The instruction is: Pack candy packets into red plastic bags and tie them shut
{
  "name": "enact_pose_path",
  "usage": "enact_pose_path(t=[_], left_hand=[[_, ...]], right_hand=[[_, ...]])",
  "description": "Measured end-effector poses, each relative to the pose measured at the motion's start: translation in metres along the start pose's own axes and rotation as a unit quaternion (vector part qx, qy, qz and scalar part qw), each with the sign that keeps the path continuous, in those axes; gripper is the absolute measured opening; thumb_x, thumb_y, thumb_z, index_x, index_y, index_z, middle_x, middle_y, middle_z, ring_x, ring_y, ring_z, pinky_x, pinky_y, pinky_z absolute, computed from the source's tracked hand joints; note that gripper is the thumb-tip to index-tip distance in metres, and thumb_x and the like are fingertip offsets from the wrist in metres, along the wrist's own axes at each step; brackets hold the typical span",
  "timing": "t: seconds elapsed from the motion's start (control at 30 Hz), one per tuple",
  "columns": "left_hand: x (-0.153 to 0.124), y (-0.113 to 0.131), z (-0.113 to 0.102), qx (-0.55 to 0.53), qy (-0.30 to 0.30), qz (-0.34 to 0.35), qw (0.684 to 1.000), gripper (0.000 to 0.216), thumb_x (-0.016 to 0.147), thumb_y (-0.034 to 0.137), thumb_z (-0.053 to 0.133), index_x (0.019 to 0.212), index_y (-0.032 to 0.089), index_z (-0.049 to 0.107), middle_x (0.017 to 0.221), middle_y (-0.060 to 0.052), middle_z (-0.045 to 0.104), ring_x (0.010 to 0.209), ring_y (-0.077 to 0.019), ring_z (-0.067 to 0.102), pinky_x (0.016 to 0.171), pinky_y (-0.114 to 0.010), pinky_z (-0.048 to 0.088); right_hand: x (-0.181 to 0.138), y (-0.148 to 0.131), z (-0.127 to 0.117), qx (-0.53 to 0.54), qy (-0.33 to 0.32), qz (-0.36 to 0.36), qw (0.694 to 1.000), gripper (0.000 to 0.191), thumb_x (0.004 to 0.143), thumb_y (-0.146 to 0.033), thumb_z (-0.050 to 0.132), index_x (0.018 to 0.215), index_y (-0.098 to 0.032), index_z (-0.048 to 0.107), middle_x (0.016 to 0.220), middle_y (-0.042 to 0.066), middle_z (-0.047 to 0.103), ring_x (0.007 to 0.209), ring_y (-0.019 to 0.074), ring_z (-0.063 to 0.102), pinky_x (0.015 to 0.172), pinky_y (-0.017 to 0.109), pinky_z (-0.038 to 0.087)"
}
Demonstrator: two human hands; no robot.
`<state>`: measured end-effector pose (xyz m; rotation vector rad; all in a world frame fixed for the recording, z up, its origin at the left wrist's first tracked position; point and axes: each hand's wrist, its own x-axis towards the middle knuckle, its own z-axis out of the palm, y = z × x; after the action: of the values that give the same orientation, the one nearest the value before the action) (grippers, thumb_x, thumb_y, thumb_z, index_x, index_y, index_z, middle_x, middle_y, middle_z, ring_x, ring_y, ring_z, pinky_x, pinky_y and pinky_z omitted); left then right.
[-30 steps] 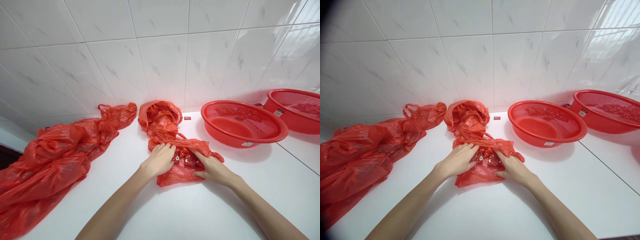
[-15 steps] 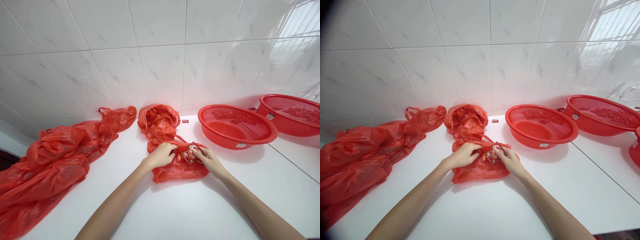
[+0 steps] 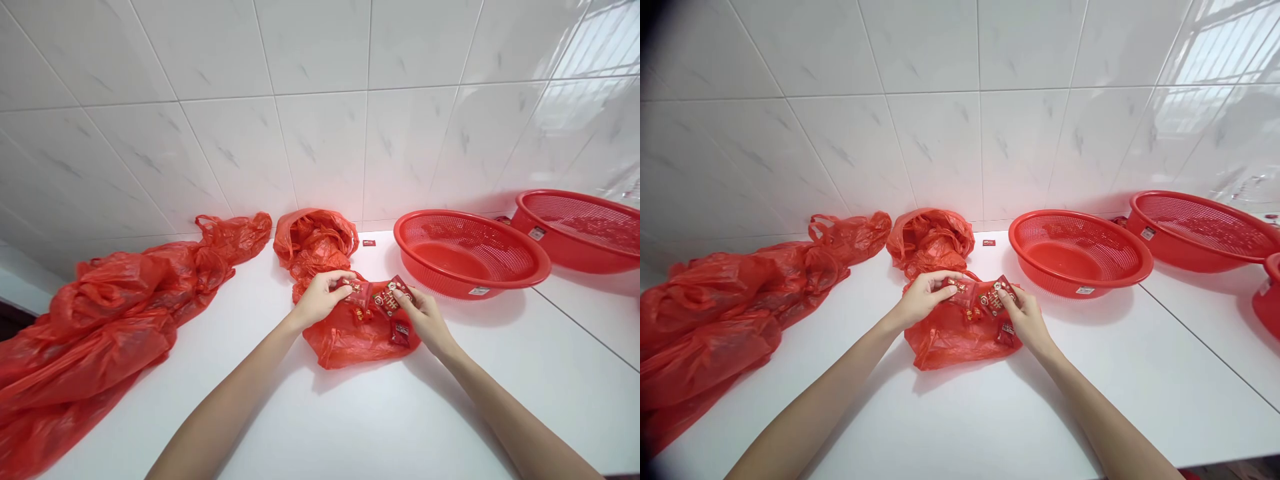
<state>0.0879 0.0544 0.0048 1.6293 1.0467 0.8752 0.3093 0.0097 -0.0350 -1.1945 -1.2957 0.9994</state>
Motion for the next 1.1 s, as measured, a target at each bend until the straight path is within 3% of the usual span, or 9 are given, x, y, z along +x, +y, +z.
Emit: enact_pose_path(t=[0.13, 0.27, 0.4, 0.5, 0.63, 0.8, 0.93, 1.1], left_hand=[[-0.001, 0.003, 0.001, -0.065, 0.015, -0.014, 0.998, 0.032, 0.080, 0.028, 0.071, 0.108, 0.014, 0.070, 0.095, -0.006, 0.076, 0.083, -0.0183, 0.070, 0.082, -0.033, 0.057], [-0.005, 0.006, 0.009, -0.110, 0.013, -0.023, 0.994, 0.028, 0.078, 0.028, 0.074, 0.102, 0.014, 0.071, 0.099, -0.007, 0.075, 0.088, -0.0189, 0.069, 0.083, -0.033, 0.057], [-0.010, 0.007, 0.019, -0.100, -0.005, -0.006, 0.995, 0.034, 0.076, 0.029, 0.076, 0.105, 0.013, 0.071, 0.102, -0.009, 0.074, 0.091, -0.0204, 0.069, 0.086, -0.036, 0.056], [-0.013, 0.008, 0.022, -0.041, -0.013, 0.012, 0.999, 0.040, 0.073, 0.028, 0.080, 0.110, 0.014, 0.073, 0.105, -0.009, 0.075, 0.096, -0.0223, 0.068, 0.090, -0.037, 0.054], [-0.016, 0.010, 0.021, -0.007, -0.021, 0.017, 1.000, 0.038, 0.070, 0.031, 0.083, 0.103, 0.014, 0.076, 0.094, -0.007, 0.075, 0.086, -0.0213, 0.067, 0.083, -0.035, 0.053], [-0.016, 0.009, 0.025, -0.104, -0.008, 0.015, 0.994, 0.028, 0.064, 0.030, 0.088, 0.085, 0.014, 0.078, 0.077, -0.002, 0.070, 0.073, -0.0160, 0.064, 0.071, -0.030, 0.050], [-0.016, 0.007, 0.030, -0.216, -0.004, -0.017, 0.976, 0.030, 0.059, 0.032, 0.092, 0.078, 0.015, 0.077, 0.071, 0.000, 0.067, 0.065, -0.0133, 0.061, 0.066, -0.028, 0.047], [-0.016, 0.007, 0.030, -0.265, -0.031, -0.053, 0.962, 0.034, 0.059, 0.039, 0.092, 0.073, 0.014, 0.074, 0.072, 0.000, 0.066, 0.066, -0.0121, 0.060, 0.064, -0.026, 0.047]], right_hand=[[-0.002, -0.001, 0.000, -0.065, -0.004, -0.033, 0.997, 0.034, 0.084, -0.055, 0.066, 0.091, -0.022, 0.074, 0.091, 0.006, 0.076, 0.087, 0.0272, 0.069, 0.084, 0.039, 0.053], [-0.008, -0.010, 0.006, -0.071, -0.082, -0.087, 0.990, 0.029, 0.089, -0.046, 0.065, 0.106, -0.025, 0.074, 0.111, 0.005, 0.076, 0.109, 0.0266, 0.067, 0.100, 0.039, 0.049], [-0.013, -0.013, 0.013, -0.029, -0.103, -0.078, 0.991, 0.030, 0.093, -0.049, 0.061, 0.088, -0.021, 0.071, 0.089, 0.004, 0.074, 0.084, 0.0214, 0.068, 0.080, 0.032, 0.053], [-0.016, -0.011, 0.016, -0.017, -0.104, -0.095, 0.990, 0.032, 0.092, -0.050, 0.063, 0.082, -0.019, 0.067, 0.081, 0.003, 0.070, 0.076, 0.0189, 0.064, 0.073, 0.029, 0.051], [-0.018, -0.011, 0.016, -0.031, -0.104, -0.125, 0.986, 0.036, 0.092, -0.050, 0.063, 0.074, -0.019, 0.062, 0.071, 0.000, 0.063, 0.066, 0.0153, 0.056, 0.065, 0.027, 0.047], [-0.019, -0.012, 0.016, -0.031, -0.084, -0.132, 0.987, 0.040, 0.091, -0.054, 0.063, 0.070, -0.021, 0.056, 0.067, 0.000, 0.055, 0.064, 0.0151, 0.050, 0.061, 0.027, 0.045], [-0.021, -0.012, 0.016, 0.047, -0.114, -0.107, 0.987, 0.032, 0.092, -0.051, 0.064, 0.081, -0.021, 0.063, 0.081, 0.003, 0.064, 0.076, 0.0186, 0.058, 0.074, 0.031, 0.051], [-0.023, -0.014, 0.016, 0.105, -0.119, -0.077, 0.984, 0.027, 0.090, -0.048, 0.068, 0.083, -0.021, 0.067, 0.080, 0.003, 0.066, 0.075, 0.0181, 0.060, 0.071, 0.030, 0.052]])
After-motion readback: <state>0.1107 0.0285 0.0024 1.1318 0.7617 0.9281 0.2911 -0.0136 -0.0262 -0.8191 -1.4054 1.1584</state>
